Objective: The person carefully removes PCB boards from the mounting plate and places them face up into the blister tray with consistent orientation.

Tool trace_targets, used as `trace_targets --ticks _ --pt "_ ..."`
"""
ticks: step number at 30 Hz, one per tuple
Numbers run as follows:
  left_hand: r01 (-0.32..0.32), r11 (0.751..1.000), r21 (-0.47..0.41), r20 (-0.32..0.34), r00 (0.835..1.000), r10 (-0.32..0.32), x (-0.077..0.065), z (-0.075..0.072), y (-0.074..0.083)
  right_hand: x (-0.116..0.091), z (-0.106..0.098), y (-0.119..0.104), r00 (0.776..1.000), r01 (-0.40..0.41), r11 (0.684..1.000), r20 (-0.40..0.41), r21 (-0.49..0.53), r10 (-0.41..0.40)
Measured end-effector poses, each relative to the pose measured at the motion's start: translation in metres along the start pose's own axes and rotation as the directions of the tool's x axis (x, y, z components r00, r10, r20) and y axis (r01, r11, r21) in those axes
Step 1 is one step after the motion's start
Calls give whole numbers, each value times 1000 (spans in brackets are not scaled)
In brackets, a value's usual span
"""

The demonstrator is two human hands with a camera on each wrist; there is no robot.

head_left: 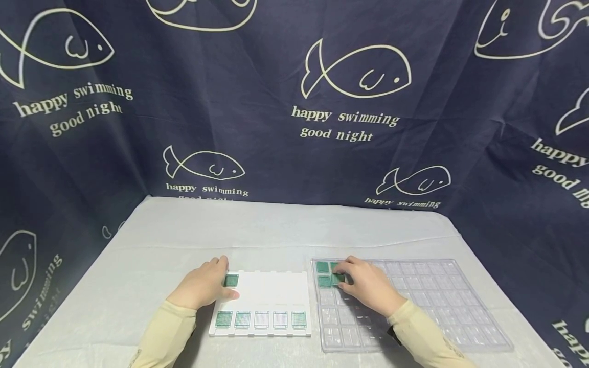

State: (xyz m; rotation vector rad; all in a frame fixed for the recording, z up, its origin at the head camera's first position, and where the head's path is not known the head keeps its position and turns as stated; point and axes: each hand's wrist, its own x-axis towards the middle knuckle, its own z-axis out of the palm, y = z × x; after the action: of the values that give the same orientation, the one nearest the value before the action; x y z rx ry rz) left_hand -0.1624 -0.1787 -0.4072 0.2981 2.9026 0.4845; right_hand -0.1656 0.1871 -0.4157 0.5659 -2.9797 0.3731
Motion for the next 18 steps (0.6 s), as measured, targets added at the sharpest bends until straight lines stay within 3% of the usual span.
trace_targets --ticks 6,18 --pt "-5 1000 -6 -3 1000 5 0 0 0 -2 1 1 999 -14 1000 40 -1 14" --pt "-7 1000 -6 -8 1000 7 -2 -1 0 -2 -1 5 1000 13 1000 28 -7 -12"
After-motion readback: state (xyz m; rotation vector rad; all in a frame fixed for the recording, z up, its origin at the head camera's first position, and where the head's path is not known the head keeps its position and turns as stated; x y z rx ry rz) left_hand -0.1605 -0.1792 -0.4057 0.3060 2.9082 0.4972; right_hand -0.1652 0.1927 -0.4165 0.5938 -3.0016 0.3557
